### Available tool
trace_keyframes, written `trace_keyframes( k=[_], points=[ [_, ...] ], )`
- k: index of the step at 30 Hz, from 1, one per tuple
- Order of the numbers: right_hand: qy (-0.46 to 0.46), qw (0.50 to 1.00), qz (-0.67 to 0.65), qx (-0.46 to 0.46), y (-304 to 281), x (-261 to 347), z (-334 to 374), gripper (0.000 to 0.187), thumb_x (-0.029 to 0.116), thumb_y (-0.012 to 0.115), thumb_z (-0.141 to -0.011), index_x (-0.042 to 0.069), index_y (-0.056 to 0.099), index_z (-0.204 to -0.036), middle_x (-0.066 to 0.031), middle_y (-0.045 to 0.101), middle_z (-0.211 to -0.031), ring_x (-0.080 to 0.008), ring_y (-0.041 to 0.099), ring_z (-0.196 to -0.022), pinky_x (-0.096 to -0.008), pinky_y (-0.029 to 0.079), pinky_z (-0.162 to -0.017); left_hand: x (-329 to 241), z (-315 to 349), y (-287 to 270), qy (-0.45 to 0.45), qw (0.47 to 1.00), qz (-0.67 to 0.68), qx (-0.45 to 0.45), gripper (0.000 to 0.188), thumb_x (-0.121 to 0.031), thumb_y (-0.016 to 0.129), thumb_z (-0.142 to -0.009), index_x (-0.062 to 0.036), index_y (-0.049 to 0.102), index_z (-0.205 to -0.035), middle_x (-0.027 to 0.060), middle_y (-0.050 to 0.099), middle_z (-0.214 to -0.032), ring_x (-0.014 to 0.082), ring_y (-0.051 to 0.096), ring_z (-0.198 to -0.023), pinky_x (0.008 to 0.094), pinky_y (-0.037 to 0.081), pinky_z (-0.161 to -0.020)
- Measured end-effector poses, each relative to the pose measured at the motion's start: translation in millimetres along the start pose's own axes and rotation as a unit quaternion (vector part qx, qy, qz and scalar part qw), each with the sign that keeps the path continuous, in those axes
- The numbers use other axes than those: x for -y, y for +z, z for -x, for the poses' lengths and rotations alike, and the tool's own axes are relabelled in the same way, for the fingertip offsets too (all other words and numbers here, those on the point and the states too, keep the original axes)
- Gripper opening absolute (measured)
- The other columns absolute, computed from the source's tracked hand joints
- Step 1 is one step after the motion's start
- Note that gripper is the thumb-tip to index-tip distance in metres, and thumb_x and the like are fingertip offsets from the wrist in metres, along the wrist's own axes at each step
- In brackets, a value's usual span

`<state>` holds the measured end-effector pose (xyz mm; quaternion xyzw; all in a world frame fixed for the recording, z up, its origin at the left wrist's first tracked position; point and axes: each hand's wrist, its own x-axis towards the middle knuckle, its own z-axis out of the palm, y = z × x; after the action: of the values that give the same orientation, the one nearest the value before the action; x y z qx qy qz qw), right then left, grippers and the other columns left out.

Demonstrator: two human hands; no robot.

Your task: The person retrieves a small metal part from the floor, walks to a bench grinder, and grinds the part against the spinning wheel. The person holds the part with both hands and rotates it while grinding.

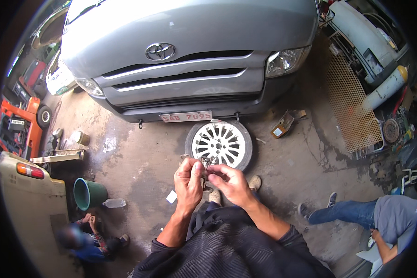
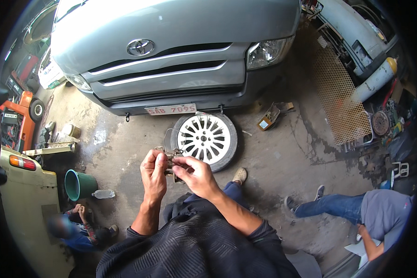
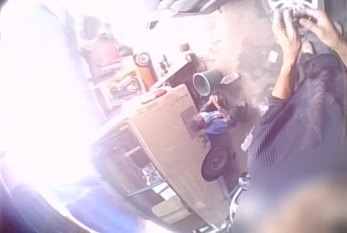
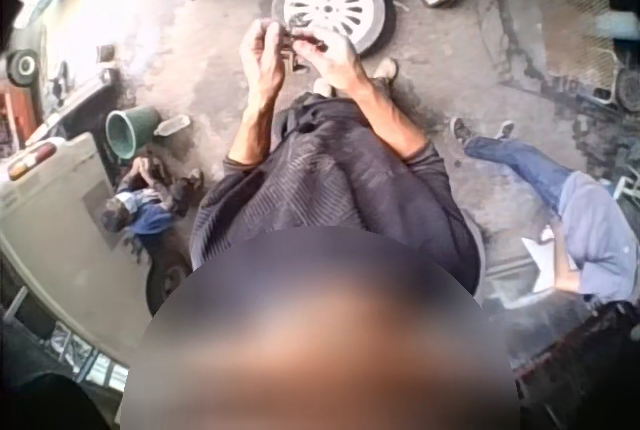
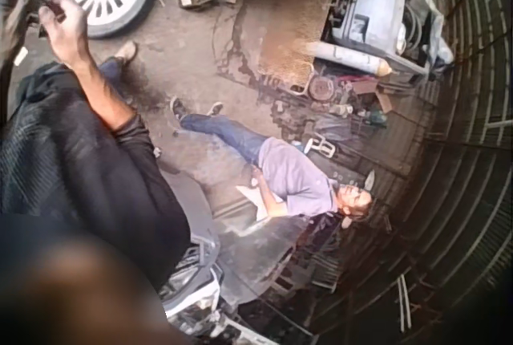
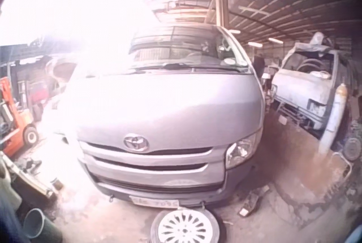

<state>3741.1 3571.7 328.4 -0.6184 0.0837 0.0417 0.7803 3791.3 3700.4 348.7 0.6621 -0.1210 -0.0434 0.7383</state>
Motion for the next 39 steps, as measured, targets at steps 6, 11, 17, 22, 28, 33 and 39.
trace_keyframes(
  k=[6,11,17,22,28,33,39],
  points=[
    [-0.130,0.979,0.159,-0.011,20,19,-12,0.019,0.014,0.059,-0.089,-0.003,0.061,-0.081,-0.0083,0.060,-0.067,-0.0122,0.056,-0.062,-0.0293,0.043,-0.056,11,4,-11,-0.041,0.991,0.119,-0.037,0.019,-0.015,0.051,-0.096,-0.0032,0.051,-0.080,-0.0036,0.048,-0.065,0.0023,0.039,-0.057,0.0189,0.034,-0.051],
    [-0.308,0.904,0.296,-0.034,9,24,-15,0.017,0.006,0.060,-0.079,-0.001,0.053,-0.066,-0.0131,0.052,-0.060,-0.0305,0.052,-0.057,-0.0385,0.042,-0.055,19,5,-9,-0.083,0.983,0.154,-0.049,0.018,-0.015,0.052,-0.095,-0.0041,0.051,-0.081,-0.0041,0.047,-0.061,0.0023,0.039,-0.052,0.0187,0.032,-0.047],
    [-0.421,0.826,0.373,-0.037,-11,27,-13,0.024,0.002,0.065,-0.067,0.003,0.045,-0.055,-0.0073,0.044,-0.052,-0.0250,0.044,-0.048,-0.0351,0.037,-0.049,18,9,-3,-0.092,0.990,0.107,-0.028,0.018,-0.014,0.055,-0.092,-0.0036,0.050,-0.078,-0.0032,0.044,-0.056,0.0040,0.034,-0.045,0.0219,0.026,-0.043],
    [-0.404,0.815,0.417,0.005,-33,37,-3,0.026,0.001,0.064,-0.064,0.004,0.041,-0.051,-0.0065,0.044,-0.052,-0.0238,0.046,-0.048,-0.0351,0.038,-0.048,21,15,-3,-0.092,0.994,0.051,-0.016,0.018,-0.012,0.056,-0.092,-0.0034,0.050,-0.077,-0.0034,0.046,-0.058,0.0037,0.037,-0.047,0.0213,0.029,-0.044],
    [-0.099,0.941,0.323,-0.033,-27,7,9,0.017,0.014,0.061,-0.084,0.002,0.064,-0.072,-0.0094,0.062,-0.068,-0.0181,0.061,-0.064,-0.0292,0.046,-0.057,42,27,6,-0.016,0.997,-0.053,-0.053,0.021,-0.014,0.053,-0.094,-0.0044,0.047,-0.076,-0.0028,0.047,-0.059,0.0035,0.039,-0.049,0.0196,0.032,-0.045],
    [0.154,0.912,-0.369,0.088,-29,-34,16,0.029,0.024,0.047,-0.096,0.000,0.061,-0.104,-0.0137,0.066,-0.092,-0.0168,0.060,-0.079,-0.0297,0.048,-0.074,50,38,4,-0.012,0.997,0.008,-0.074,0.021,-0.015,0.053,-0.095,-0.0046,0.046,-0.077,-0.0032,0.044,-0.057,0.0037,0.039,-0.049,0.0199,0.031,-0.044],
    [0.111,0.816,-0.533,0.196,-22,-55,8,0.024,0.018,0.052,-0.094,0.005,0.060,-0.112,-0.0121,0.064,-0.109,-0.0137,0.059,-0.079,-0.0305,0.048,-0.078,58,40,-5,-0.043,0.995,0.082,-0.027,0.018,-0.013,0.050,-0.096,-0.0047,0.046,-0.079,0.0006,0.051,-0.071,0.0040,0.043,-0.060,0.0191,0.039,-0.052]
  ],
)
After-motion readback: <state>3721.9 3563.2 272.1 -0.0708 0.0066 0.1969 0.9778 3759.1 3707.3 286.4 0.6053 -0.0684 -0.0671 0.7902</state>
